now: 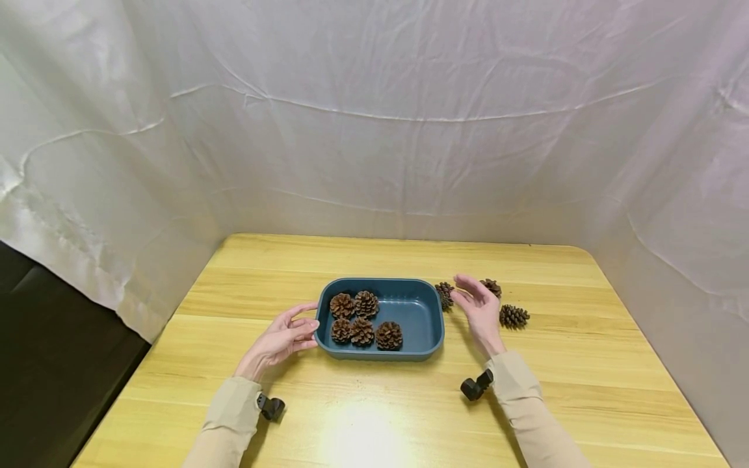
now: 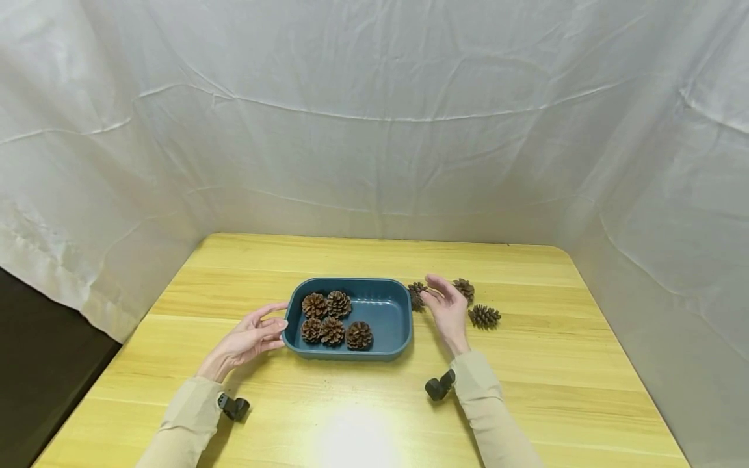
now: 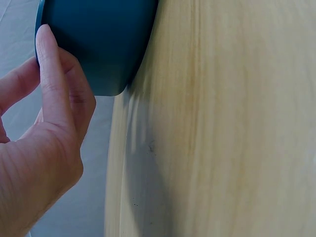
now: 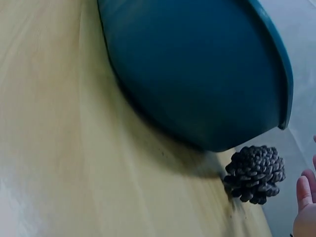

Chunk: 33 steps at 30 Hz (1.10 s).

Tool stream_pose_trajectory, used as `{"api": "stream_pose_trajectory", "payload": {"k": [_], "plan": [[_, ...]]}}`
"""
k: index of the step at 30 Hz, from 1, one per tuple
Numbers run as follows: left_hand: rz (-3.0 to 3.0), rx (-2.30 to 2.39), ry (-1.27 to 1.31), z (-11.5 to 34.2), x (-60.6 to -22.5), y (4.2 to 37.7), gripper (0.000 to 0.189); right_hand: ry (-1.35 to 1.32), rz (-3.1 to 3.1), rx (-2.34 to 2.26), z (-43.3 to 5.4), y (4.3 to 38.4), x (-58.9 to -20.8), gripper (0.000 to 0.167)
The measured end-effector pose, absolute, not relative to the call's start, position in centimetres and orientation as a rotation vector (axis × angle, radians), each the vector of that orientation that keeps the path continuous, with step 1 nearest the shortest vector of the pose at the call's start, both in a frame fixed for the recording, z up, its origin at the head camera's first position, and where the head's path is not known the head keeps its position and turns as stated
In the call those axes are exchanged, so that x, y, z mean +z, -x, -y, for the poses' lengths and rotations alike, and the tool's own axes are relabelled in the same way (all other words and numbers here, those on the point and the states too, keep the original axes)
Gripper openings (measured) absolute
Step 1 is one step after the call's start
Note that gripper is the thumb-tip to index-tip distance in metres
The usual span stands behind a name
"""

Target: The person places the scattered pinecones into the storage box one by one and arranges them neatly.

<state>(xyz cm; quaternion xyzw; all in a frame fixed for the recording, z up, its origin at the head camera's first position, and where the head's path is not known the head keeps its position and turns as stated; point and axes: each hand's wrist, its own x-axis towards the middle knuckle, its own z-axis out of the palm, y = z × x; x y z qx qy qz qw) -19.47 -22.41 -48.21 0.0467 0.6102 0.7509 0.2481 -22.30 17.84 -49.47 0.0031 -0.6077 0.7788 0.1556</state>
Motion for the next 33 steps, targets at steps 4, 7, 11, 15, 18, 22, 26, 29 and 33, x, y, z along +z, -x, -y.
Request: {"api": "stream_pose_trajectory", "payload": {"k": [4, 7, 11, 15, 18, 22, 26, 29, 33], "plan": [[-1.659, 2.047, -0.132, 22.4, -48.1, 19.5, 0.062, -0.002, 1.786, 2.209, -18.2, 22.3, -49.6, 0.045], [-1.66, 2.045, -0.138, 22.4, -48.1, 19.5, 0.06, 0.018, 1.875, 2.169, -18.5, 22.3, -49.7, 0.043], [-1.659, 2.043, -0.145, 22.4, -48.2, 19.5, 0.06, 0.07, 2.013, 2.108, -18.6, 22.5, -49.8, 0.041], [-1.656, 2.043, -0.147, 22.4, -48.2, 19.5, 0.06, 0.116, 2.113, 2.084, -18.7, 22.7, -49.8, 0.041], [-1.653, 2.044, -0.147, 22.5, -48.2, 19.5, 0.061, 0.137, 2.172, 2.088, -18.8, 22.8, -49.8, 0.042], [-1.66, 2.038, -0.149, 22.5, -48.3, 19.5, 0.062, 0.143, 2.252, 2.079, -18.9, 22.9, -49.8, 0.043], [-1.669, 2.03, -0.146, 22.5, -48.3, 19.5, 0.063, 0.136, 2.316, 2.048, -19.0, 23.1, -49.8, 0.044], [-1.665, 2.032, -0.14, 22.5, -48.4, 19.5, 0.063, 0.144, 2.339, 2.042, -19.0, 23.1, -49.8, 0.044], [-1.66, 2.035, -0.137, 22.5, -48.3, 19.5, 0.062, 0.166, 2.363, 2.038, -18.9, 23.3, -49.7, 0.043]]}}
